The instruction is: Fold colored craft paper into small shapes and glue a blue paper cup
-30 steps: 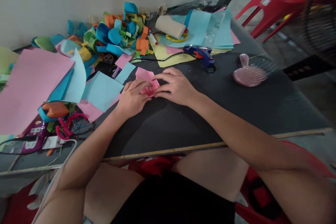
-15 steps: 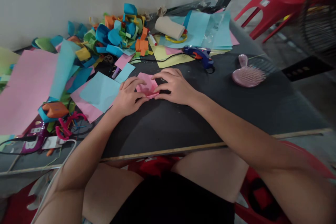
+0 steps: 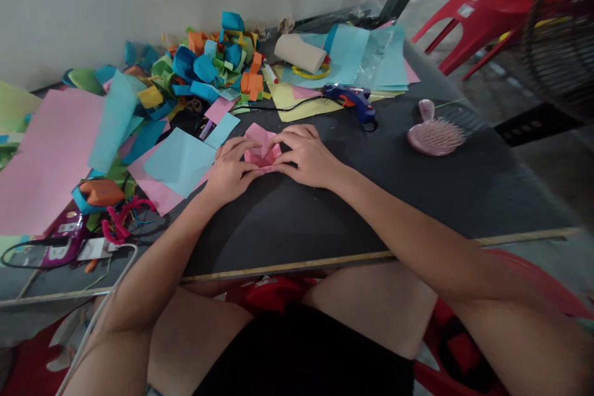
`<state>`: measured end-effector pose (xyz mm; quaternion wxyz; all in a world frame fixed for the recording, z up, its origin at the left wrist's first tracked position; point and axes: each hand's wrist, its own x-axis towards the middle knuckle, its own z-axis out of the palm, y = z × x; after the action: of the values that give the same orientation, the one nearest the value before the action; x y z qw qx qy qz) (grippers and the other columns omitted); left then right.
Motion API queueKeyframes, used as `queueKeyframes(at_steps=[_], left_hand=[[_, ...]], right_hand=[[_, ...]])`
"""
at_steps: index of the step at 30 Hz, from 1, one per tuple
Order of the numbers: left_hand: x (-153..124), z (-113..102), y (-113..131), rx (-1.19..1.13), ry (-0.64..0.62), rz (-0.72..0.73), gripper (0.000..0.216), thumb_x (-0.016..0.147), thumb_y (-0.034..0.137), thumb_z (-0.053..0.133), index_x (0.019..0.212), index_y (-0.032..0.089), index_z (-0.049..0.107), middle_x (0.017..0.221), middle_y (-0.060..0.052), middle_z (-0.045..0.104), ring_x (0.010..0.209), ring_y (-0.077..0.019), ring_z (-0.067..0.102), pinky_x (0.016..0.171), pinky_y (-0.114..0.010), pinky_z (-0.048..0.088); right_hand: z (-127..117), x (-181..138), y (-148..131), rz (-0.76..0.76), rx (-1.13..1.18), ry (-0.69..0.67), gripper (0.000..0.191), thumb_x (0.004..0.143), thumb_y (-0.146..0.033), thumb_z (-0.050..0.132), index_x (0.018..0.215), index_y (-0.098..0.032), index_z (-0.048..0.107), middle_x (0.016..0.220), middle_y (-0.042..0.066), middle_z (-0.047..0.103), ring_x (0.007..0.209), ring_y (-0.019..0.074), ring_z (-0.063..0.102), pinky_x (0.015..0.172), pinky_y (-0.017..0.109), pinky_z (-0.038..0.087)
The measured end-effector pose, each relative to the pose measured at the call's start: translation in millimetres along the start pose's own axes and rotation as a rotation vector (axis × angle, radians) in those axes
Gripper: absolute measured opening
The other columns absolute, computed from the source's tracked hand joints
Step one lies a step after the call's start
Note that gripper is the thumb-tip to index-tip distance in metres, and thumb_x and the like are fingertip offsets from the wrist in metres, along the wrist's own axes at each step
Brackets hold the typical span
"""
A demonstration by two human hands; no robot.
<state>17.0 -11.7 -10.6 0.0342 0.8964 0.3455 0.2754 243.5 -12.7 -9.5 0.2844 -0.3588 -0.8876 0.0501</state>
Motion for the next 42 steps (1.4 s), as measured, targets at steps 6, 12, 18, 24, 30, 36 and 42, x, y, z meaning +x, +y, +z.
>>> queueKeyframes(at_steps=[6, 12, 18, 24, 30, 36, 42], left_hand=[[0, 1, 8, -0.013, 0.017, -0.043, 0.014, 0.084, 0.033, 0.073, 0.076, 0.023, 0.077, 0.113, -0.006, 0.07, 0.114, -0.0268, 0.054, 0.097, -0.046, 0.044], [0, -3, 10, 0.033, -0.057, -0.034, 0.018, 0.087, 0.03, 0.07, 0.072, 0.023, 0.076, 0.098, -0.005, 0.073, 0.108, -0.0252, 0.057, 0.095, -0.047, 0.041], [-1, -4, 5, 0.027, -0.05, 0.022, 0.019, 0.089, 0.034, 0.067, 0.077, 0.023, 0.077, 0.092, -0.005, 0.073, 0.107, -0.0241, 0.057, 0.092, -0.044, 0.043], [-2, -6, 6, 0.075, -0.065, 0.051, 0.022, 0.083, 0.042, 0.073, 0.077, 0.022, 0.075, 0.102, -0.007, 0.072, 0.112, -0.0272, 0.057, 0.089, -0.043, 0.044], [-2, -5, 10, 0.077, -0.068, -0.015, 0.017, 0.085, 0.038, 0.07, 0.086, 0.022, 0.074, 0.1, -0.007, 0.073, 0.112, -0.0272, 0.058, 0.091, -0.043, 0.043], [-1, -7, 6, 0.051, -0.159, -0.008, 0.017, 0.091, 0.033, 0.061, 0.094, 0.022, 0.074, 0.094, -0.005, 0.075, 0.111, -0.0252, 0.061, 0.093, -0.042, 0.044], [-1, -17, -6, -0.045, -0.222, 0.041, 0.015, 0.083, 0.021, 0.062, 0.091, 0.023, 0.075, 0.123, -0.007, 0.066, 0.131, -0.0289, 0.046, 0.106, -0.048, 0.038]], right_hand=[[7, 1, -3, 0.023, 0.009, -0.01, 0.017, 0.085, -0.03, 0.072, 0.069, -0.024, 0.075, 0.095, 0.003, 0.072, 0.101, 0.0237, 0.056, 0.093, 0.044, 0.033], [7, 4, -5, -0.021, 0.018, -0.066, 0.023, 0.091, -0.03, 0.065, 0.07, -0.024, 0.074, 0.089, 0.001, 0.074, 0.095, 0.021, 0.057, 0.093, 0.043, 0.031], [6, 2, -6, -0.045, 0.035, -0.046, 0.024, 0.091, -0.03, 0.065, 0.069, -0.025, 0.074, 0.087, 0.0, 0.073, 0.093, 0.0205, 0.057, 0.093, 0.043, 0.031], [-1, -3, -8, 0.051, -0.03, 0.095, 0.03, 0.08, -0.047, 0.073, 0.099, -0.024, 0.074, 0.115, 0.008, 0.065, 0.112, 0.0285, 0.05, 0.096, 0.046, 0.032], [2, -3, -4, 0.039, -0.063, -0.021, 0.017, 0.085, -0.043, 0.069, 0.087, -0.029, 0.078, 0.132, 0.006, 0.058, 0.124, 0.0299, 0.045, 0.104, 0.053, 0.024], [3, -2, -6, -0.005, -0.036, -0.021, 0.02, 0.085, -0.042, 0.068, 0.092, -0.026, 0.077, 0.128, 0.008, 0.062, 0.123, 0.0296, 0.048, 0.108, 0.055, 0.023], [-3, 0, 6, 0.095, 0.349, 0.187, 0.031, 0.096, -0.039, 0.049, 0.114, -0.025, 0.069, 0.121, 0.008, 0.067, 0.115, 0.023, 0.06, 0.102, 0.045, 0.042]])
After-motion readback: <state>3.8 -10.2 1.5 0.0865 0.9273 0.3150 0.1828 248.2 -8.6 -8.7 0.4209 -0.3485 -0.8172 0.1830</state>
